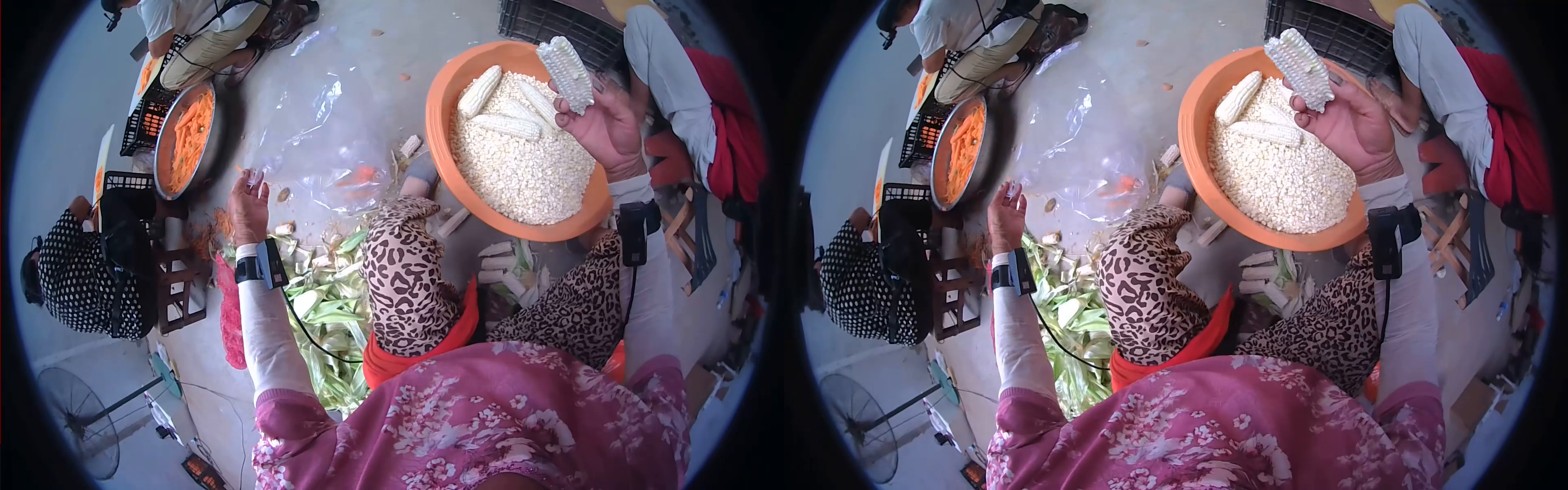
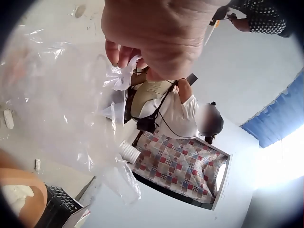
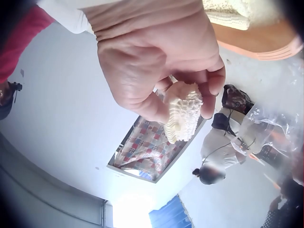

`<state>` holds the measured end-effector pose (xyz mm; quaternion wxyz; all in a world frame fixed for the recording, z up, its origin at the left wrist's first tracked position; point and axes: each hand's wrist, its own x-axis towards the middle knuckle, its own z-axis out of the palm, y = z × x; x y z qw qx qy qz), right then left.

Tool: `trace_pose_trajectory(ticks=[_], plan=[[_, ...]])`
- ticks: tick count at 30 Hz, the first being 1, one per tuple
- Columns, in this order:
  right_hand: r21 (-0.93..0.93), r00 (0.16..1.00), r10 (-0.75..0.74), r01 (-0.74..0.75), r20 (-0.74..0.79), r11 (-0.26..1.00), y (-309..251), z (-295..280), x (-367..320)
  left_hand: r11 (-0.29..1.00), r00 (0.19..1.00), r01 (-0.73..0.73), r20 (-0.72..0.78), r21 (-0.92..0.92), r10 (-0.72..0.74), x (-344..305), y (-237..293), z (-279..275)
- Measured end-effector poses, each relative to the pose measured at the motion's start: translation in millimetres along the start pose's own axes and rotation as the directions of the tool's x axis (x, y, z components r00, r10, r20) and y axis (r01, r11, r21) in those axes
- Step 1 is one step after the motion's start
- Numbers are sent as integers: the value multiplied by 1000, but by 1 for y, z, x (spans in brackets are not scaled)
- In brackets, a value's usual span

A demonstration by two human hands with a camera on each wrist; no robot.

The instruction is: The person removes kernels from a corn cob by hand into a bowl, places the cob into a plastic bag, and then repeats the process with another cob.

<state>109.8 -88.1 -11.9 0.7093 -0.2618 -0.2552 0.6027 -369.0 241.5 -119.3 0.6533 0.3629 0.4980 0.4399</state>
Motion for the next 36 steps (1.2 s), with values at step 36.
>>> trace_pose_trajectory(ticks=[36], plan=[[-99, 996, 83, -82, 9, 992, 6, -5, 16, 839, 861, 441, 113, 318, -495, 16, -170, 43]])
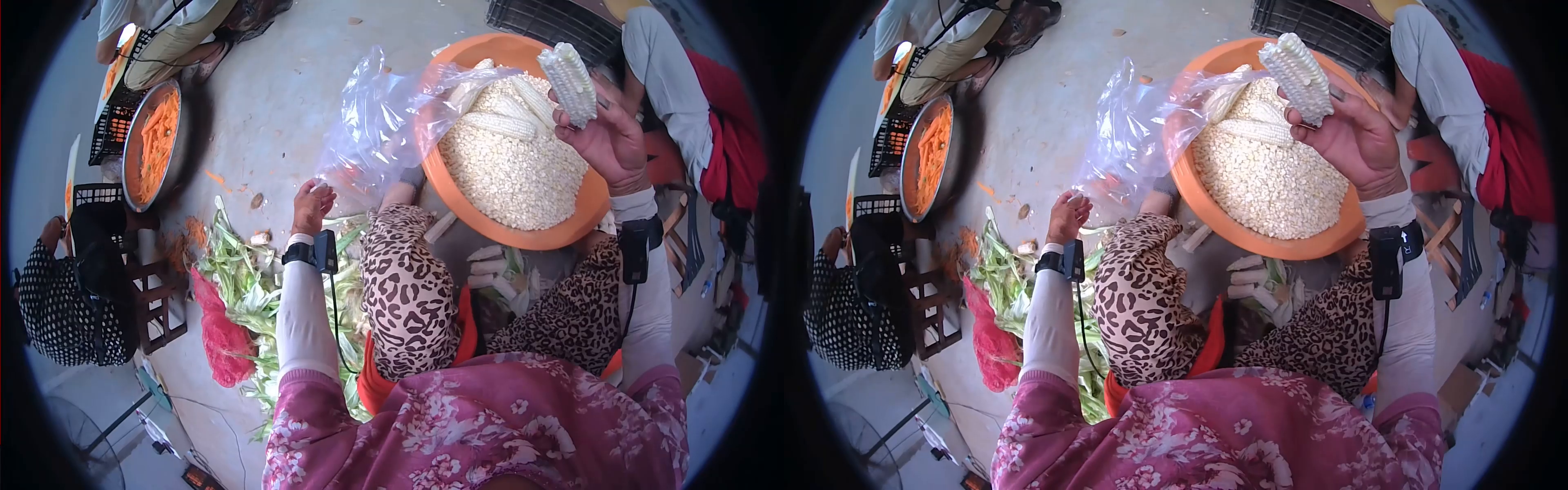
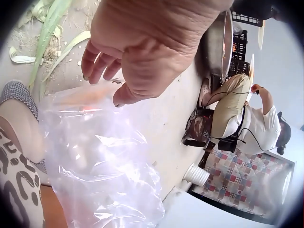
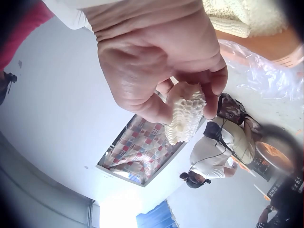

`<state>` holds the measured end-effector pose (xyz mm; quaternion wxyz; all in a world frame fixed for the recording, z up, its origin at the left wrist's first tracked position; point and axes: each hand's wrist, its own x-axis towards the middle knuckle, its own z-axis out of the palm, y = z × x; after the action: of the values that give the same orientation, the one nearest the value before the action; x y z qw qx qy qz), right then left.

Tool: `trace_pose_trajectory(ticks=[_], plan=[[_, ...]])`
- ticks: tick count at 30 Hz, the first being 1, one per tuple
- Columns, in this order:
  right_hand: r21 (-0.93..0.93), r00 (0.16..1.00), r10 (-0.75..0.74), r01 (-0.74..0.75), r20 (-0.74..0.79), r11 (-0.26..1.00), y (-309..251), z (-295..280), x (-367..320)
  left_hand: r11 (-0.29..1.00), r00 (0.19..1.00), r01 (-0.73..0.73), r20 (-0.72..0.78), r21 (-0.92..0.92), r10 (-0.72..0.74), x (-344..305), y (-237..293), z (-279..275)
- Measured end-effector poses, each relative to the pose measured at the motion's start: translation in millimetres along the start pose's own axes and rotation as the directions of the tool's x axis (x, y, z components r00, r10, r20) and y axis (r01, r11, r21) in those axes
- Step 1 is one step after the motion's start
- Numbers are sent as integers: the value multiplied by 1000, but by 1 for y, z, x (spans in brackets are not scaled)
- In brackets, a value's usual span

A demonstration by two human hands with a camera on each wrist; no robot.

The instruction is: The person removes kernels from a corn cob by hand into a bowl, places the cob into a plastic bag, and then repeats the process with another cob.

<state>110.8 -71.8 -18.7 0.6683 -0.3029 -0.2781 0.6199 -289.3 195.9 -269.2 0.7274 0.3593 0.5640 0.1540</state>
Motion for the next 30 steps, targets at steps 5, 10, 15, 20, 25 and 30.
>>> trace_pose_trajectory(ticks=[5, 10, 15, 20, 25, 30], plan=[[10, 1000, -27, 27, -4, 1000, 1, 2, -1, 997, 986, -76, -148, -8, 74, -2, 4, -1], [18, 997, -64, 63, 50, 998, -2, 5, 0, 957, 924, -207, -280, 201, 259, -35, 36, -38], [9, 993, -83, 83, 79, 997, -4, 12, -1, 882, 838, -249, -367, 400, 403, -98, 75, -73], [28, 994, -104, 103, 42, 994, -7, 19, -3, 885, 810, -183, -445, 429, 383, -154, 107, -107], [1, 994, -101, 101, 33, 995, -10, 25, -3, 948, 832, -252, -457, 192, 314, -191, 127, -133], [82, 993, -113, 110, 38, 991, -8, 27, -4, 990, 938, -124, -334, -65, 96, -197, 128, -165]])
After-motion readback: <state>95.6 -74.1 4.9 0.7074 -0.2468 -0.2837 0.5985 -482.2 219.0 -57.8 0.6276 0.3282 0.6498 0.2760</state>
